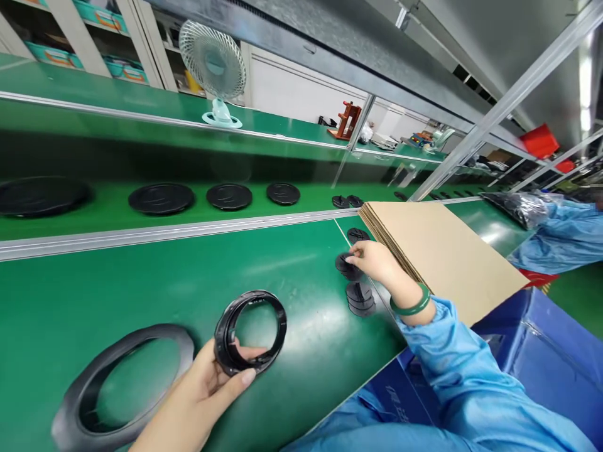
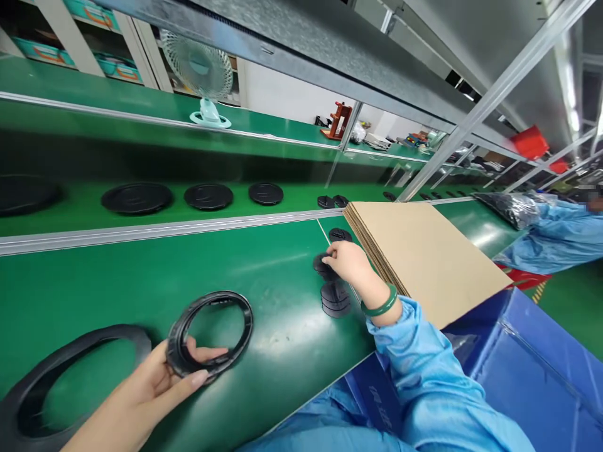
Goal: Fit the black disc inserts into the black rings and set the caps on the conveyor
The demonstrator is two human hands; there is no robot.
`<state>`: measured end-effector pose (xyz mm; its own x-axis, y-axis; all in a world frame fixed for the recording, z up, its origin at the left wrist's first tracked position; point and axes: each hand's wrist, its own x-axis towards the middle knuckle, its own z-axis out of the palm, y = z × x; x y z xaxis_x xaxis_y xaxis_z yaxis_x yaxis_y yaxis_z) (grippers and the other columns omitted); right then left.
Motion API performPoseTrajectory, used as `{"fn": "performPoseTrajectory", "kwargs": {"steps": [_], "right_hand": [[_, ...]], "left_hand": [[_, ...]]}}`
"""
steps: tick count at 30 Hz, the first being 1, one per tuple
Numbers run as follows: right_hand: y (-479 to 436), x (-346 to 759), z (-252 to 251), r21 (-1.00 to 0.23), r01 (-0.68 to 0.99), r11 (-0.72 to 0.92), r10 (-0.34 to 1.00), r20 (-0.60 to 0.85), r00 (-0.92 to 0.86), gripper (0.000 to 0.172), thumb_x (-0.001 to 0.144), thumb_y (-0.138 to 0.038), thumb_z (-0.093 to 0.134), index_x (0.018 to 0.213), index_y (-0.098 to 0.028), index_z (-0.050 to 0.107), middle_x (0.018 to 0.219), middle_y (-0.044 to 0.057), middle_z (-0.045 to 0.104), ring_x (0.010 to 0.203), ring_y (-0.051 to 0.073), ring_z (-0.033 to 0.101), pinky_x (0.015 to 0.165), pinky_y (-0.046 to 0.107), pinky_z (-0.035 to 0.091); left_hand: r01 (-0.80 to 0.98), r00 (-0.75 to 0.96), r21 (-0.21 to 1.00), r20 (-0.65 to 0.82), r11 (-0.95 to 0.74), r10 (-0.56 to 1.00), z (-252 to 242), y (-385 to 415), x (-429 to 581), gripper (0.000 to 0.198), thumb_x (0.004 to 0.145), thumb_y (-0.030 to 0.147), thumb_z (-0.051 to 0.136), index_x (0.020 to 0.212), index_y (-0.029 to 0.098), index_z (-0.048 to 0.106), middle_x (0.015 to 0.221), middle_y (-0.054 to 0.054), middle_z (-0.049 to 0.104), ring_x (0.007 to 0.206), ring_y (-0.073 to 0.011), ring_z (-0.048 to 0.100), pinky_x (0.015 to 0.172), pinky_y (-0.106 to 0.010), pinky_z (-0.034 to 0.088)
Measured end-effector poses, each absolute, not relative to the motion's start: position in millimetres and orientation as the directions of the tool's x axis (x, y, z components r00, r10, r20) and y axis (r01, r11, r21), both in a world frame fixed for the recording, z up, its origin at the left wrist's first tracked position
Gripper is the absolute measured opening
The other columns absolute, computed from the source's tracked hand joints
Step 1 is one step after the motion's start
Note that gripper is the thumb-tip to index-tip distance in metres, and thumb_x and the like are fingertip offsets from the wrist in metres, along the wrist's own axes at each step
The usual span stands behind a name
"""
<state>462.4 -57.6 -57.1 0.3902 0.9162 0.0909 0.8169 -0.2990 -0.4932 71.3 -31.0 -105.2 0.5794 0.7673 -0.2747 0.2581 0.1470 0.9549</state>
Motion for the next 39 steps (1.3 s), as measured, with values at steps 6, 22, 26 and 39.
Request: {"fn": "performPoseTrajectory", "kwargs": {"steps": [6, 22, 26, 39], "right_hand": [[-51.8, 421.1, -84.5, -0.538, 0.832, -0.136, 0.97, 0.1, 0.223, 0.011, 0.081, -0.014, 0.075, 0.086, -0.023, 0.079, 0.088, 0.005, 0.07, 0.087, 0.02, 0.065, 0.085, 0.035, 0.051], [-16.2, 348.7, -103.6, -0.686, 0.713, 0.146, 0.922, 0.356, 0.153, 0.01, 0.077, -0.011, 0.081, 0.08, -0.019, 0.078, 0.08, 0.003, 0.066, 0.079, 0.018, 0.062, 0.074, 0.034, 0.051], [-31.1, 337.4, -80.9, -0.729, 0.637, 0.249, 0.859, 0.47, 0.202, 0.006, 0.082, -0.017, 0.079, 0.086, -0.021, 0.077, 0.077, 0.001, 0.064, 0.072, 0.016, 0.059, 0.066, 0.031, 0.05], [-60.2, 278.8, -99.3, -0.313, 0.76, 0.57, 0.744, 0.589, -0.316, 0.017, 0.1, -0.018, 0.053, 0.096, -0.017, 0.069, 0.075, 0.003, 0.06, 0.07, 0.014, 0.053, 0.064, 0.029, 0.046]], "left_hand": [[0.234, 0.605, 0.939, -0.344, 0.252, 0.719, -113.4, -21.8, 81.0, 0.054, 0.071, 0.05, 0.078, 0.102, 0.022, 0.045, 0.11, -0.014, 0.076, 0.106, -0.031, 0.071, 0.095, -0.05, 0.057], [0.283, 0.539, 0.918, -0.392, 0.278, 0.746, -92.7, -22.5, 79.1, 0.044, 0.073, 0.033, 0.077, 0.106, 0.021, 0.05, 0.103, -0.007, 0.078, 0.099, -0.0246, 0.073, 0.092, -0.043, 0.058], [0.369, 0.543, 0.907, -0.387, 0.202, 0.745, -88.3, -23.2, 77.2, 0.026, 0.073, 0.031, 0.075, 0.089, 0.02, 0.058, 0.1, -0.007, 0.078, 0.095, -0.0265, 0.073, 0.091, -0.044, 0.058], [0.278, 0.432, 0.923, -0.367, 0.266, 0.824, -101.5, -26.6, 78.4, 0.063, 0.066, 0.029, 0.083, 0.119, 0.02, 0.049, 0.108, -0.005, 0.073, 0.099, -0.0263, 0.073, 0.083, -0.038, 0.064]]}}
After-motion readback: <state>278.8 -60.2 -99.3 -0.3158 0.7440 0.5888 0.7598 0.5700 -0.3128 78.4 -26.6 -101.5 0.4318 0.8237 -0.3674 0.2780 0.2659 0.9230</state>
